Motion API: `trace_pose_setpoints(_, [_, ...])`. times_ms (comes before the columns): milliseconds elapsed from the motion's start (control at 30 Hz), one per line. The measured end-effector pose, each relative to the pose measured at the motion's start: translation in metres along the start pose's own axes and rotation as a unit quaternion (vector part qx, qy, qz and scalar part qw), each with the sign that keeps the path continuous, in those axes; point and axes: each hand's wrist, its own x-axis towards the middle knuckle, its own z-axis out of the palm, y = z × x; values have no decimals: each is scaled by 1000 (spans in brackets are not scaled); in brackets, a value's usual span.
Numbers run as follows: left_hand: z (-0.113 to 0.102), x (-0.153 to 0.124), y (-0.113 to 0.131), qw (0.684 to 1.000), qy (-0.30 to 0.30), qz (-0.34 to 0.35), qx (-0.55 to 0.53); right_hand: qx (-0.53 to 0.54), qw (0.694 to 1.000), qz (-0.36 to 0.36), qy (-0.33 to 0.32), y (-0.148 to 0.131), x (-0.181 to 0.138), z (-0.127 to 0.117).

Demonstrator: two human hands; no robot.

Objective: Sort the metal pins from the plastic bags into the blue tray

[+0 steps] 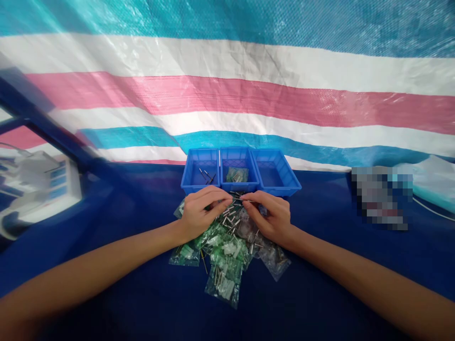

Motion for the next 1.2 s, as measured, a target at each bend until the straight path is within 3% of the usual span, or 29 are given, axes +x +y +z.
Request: trace_pose_setpoints(1200, [0,1,2,1000,7,4,-8,-27,995,-83,-51,1,2,0])
